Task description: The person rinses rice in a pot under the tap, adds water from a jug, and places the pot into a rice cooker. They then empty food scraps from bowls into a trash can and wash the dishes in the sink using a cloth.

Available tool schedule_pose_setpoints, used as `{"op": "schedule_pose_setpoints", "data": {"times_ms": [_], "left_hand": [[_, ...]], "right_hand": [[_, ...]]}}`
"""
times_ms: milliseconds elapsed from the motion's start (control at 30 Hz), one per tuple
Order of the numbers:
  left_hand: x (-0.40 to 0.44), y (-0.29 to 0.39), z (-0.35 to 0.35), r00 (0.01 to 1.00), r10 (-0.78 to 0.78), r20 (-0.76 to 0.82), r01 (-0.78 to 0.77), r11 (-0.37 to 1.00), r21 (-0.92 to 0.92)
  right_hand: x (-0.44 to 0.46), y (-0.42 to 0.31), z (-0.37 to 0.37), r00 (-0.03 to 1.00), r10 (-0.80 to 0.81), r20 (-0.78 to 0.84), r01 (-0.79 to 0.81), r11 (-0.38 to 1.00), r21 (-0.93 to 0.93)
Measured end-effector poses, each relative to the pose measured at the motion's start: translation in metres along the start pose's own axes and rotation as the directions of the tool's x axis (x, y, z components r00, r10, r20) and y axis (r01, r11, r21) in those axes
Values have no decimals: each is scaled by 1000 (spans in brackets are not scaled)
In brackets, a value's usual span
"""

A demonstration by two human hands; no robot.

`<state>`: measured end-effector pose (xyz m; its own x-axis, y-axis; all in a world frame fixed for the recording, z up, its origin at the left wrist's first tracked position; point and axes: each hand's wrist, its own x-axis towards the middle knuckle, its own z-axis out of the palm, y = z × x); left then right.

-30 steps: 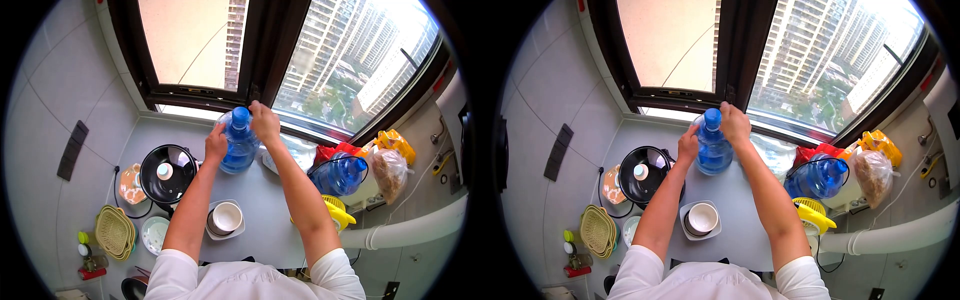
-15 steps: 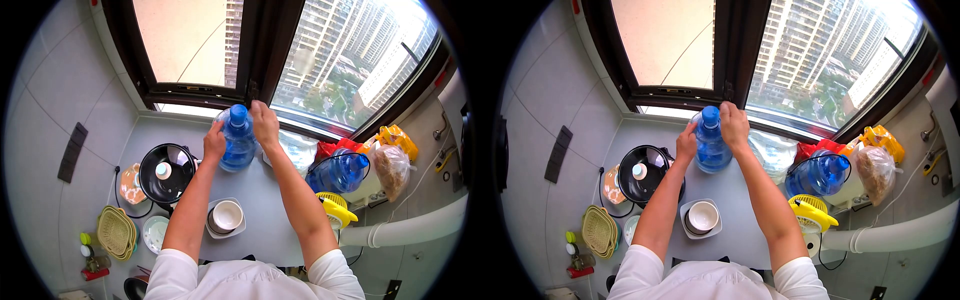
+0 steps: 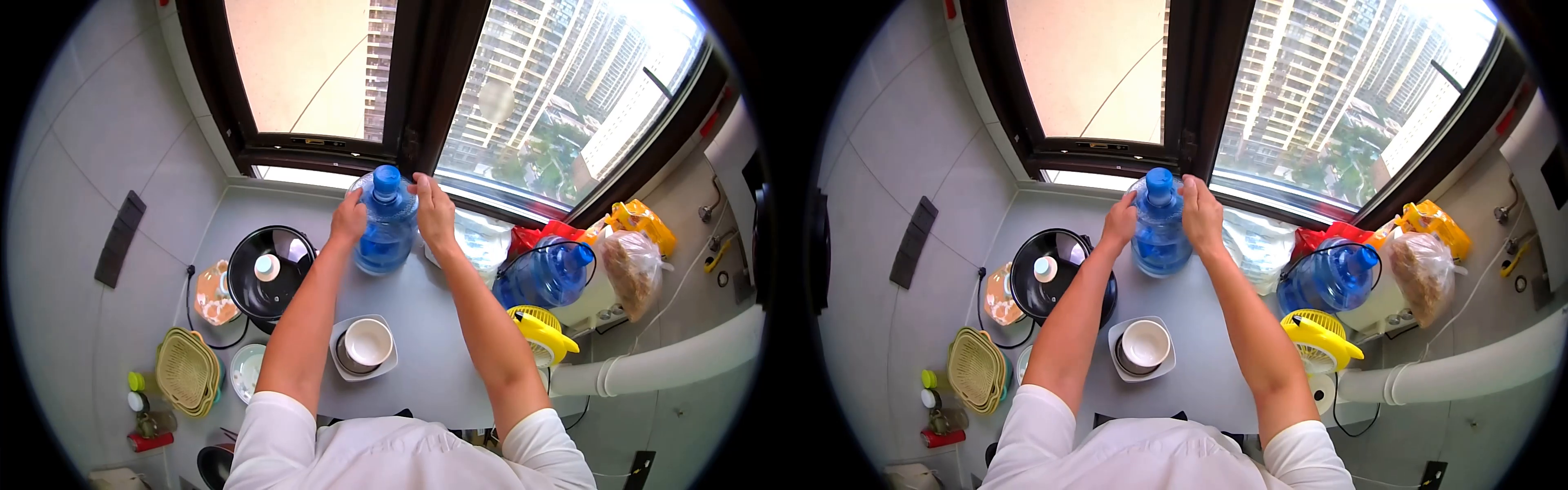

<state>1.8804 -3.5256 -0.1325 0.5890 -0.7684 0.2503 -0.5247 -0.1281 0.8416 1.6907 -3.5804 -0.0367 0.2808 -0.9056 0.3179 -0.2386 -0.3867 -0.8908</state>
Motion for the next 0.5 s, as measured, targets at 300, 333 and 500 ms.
{"op": "schedule_pose_setpoints", "data": {"times_ms": [300, 333, 500], "left_hand": [[-152, 12, -36, 976, -149, 159, 203, 889, -412], [-174, 20, -47, 958, -192, 214, 264, 881, -393], [-270, 20, -89, 982, -151, 116, 187, 876, -444]], "right_hand": [[-137, 37, -18, 994, 90, 54, -95, 990, 104], [-153, 34, -15, 994, 89, 70, -95, 991, 98], [-232, 17, 16, 973, 119, 196, -146, 981, 127]]}}
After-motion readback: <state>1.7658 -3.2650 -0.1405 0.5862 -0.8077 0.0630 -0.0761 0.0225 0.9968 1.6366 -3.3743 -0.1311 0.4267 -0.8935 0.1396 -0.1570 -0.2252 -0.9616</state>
